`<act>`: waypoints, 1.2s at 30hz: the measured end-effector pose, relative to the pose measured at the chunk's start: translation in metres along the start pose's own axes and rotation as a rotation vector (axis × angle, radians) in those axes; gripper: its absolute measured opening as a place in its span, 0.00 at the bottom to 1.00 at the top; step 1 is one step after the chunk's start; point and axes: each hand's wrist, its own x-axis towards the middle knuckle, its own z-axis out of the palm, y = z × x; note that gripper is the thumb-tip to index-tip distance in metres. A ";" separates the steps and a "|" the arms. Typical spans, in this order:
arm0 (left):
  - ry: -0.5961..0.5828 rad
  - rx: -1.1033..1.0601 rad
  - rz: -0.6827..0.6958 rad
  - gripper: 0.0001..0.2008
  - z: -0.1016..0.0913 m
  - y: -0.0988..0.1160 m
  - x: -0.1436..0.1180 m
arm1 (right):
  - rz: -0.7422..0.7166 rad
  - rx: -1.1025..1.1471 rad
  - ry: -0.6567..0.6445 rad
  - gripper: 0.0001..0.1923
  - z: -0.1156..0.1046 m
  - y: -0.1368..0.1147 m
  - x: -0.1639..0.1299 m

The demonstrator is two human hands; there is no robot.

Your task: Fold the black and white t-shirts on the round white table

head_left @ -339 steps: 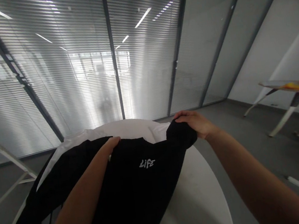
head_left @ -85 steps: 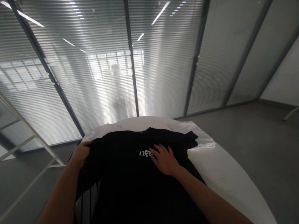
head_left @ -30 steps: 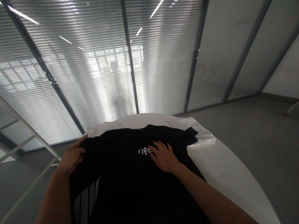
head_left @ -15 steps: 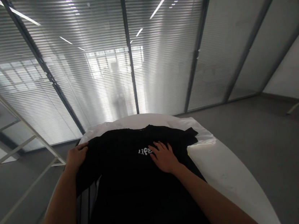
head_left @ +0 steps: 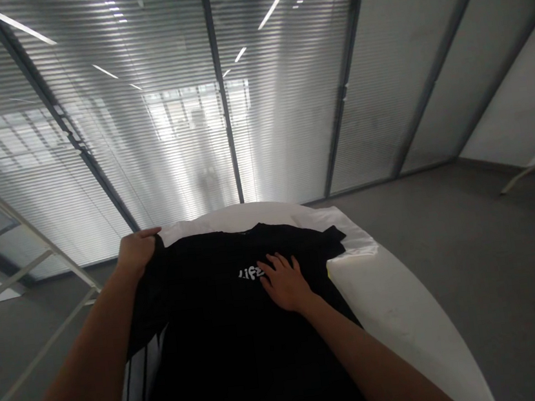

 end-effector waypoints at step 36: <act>-0.715 0.023 0.248 0.25 -0.012 -0.049 -0.090 | -0.004 -0.025 -0.010 0.25 -0.001 -0.002 0.000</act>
